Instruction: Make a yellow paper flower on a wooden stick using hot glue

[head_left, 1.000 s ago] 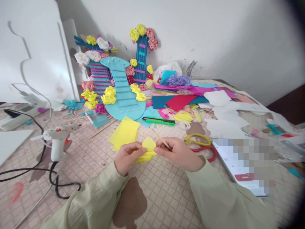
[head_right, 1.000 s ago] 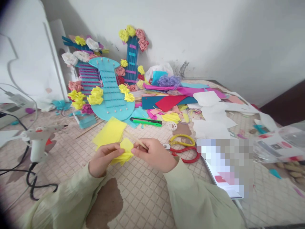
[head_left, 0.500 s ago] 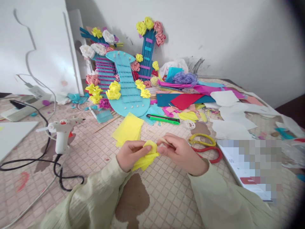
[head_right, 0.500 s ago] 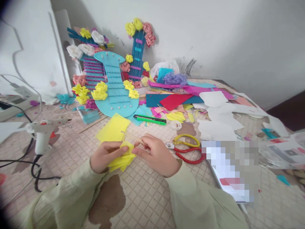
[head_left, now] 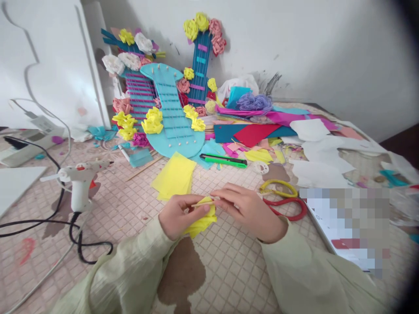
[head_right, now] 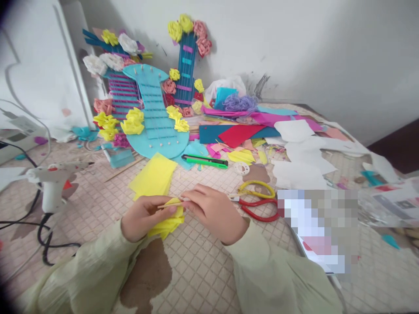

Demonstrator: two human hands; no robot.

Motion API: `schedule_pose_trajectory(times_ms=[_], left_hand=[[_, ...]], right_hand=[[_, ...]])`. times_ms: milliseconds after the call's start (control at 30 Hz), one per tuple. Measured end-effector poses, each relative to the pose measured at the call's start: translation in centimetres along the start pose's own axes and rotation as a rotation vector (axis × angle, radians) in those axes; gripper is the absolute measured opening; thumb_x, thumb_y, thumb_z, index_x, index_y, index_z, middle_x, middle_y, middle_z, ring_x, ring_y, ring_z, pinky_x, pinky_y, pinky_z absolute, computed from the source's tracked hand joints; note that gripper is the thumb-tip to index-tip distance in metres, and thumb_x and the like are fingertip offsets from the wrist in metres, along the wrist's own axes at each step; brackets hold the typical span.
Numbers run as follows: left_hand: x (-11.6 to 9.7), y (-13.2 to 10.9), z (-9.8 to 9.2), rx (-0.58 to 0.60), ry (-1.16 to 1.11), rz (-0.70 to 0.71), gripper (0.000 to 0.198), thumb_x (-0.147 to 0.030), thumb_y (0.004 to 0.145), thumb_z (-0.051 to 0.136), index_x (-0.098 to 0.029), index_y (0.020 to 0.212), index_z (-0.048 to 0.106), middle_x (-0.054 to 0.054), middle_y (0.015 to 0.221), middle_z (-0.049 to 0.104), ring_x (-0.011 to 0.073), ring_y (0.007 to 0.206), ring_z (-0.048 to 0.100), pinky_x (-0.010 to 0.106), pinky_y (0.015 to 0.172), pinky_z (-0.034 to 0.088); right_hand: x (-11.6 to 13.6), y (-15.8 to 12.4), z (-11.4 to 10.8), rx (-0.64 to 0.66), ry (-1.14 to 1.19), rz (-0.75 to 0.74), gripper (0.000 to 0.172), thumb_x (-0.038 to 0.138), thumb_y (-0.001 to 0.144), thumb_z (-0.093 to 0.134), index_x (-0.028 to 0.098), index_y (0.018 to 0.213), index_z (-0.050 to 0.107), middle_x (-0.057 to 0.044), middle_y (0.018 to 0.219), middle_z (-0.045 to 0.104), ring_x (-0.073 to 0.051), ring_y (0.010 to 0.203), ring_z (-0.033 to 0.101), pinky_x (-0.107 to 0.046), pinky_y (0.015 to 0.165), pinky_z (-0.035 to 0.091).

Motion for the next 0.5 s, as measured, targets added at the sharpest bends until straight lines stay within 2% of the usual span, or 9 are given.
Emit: schedule_pose_trajectory(times_ms=[100,200,367,500], left_hand=[[0.15,0.03,0.09,0.013,0.047,0.019,0.026,-0.034,0.072,0.054,-0.013,0.083,0.064,0.003,0.066,0.059,0.0103,0.057,0.049,0.020,0.049,0.039],[0.38,0.07,0.15,0.020,0.035,0.006,0.027,-0.035,0.072,0.054,-0.012,0.080,0.063,0.004,0.068,0.060,0.0117,0.059,0.051,0.022,0.052,0.041],[0.43,0.11,0.28,0.025,-0.025,-0.005,0.026,-0.034,0.072,0.053,-0.010,0.079,0.062,0.005,0.070,0.061,0.0125,0.062,0.053,0.023,0.056,0.042],[0.47,0.06,0.39,0.017,-0.063,-0.022,0.024,-0.032,0.071,0.055,-0.010,0.077,0.062,0.004,0.067,0.060,0.0112,0.059,0.052,0.022,0.054,0.041]], right_hand=[[0.42,0.05,0.25,0.027,0.086,-0.039,0.023,0.025,0.084,0.040,0.019,0.101,0.054,-0.004,0.088,0.055,-0.013,0.081,0.052,-0.026,0.071,0.043],[0.67,0.07,0.13,0.001,0.132,-0.052,0.021,0.021,0.083,0.042,0.018,0.099,0.056,-0.004,0.087,0.055,-0.011,0.081,0.052,-0.024,0.071,0.043],[0.66,0.08,-0.09,-0.047,0.137,-0.056,0.021,0.020,0.083,0.042,0.018,0.097,0.057,-0.004,0.087,0.056,-0.012,0.081,0.052,-0.025,0.071,0.044],[0.62,0.13,-0.16,-0.055,0.125,-0.058,0.021,0.021,0.083,0.042,0.019,0.096,0.058,-0.004,0.087,0.056,-0.012,0.080,0.053,-0.025,0.071,0.044]])
Point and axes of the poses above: each hand's wrist, its own y-axis towards the middle knuckle, its own z-axis out of the palm, x = y × z, the point moved 6 cm from there along y, towards the middle knuckle
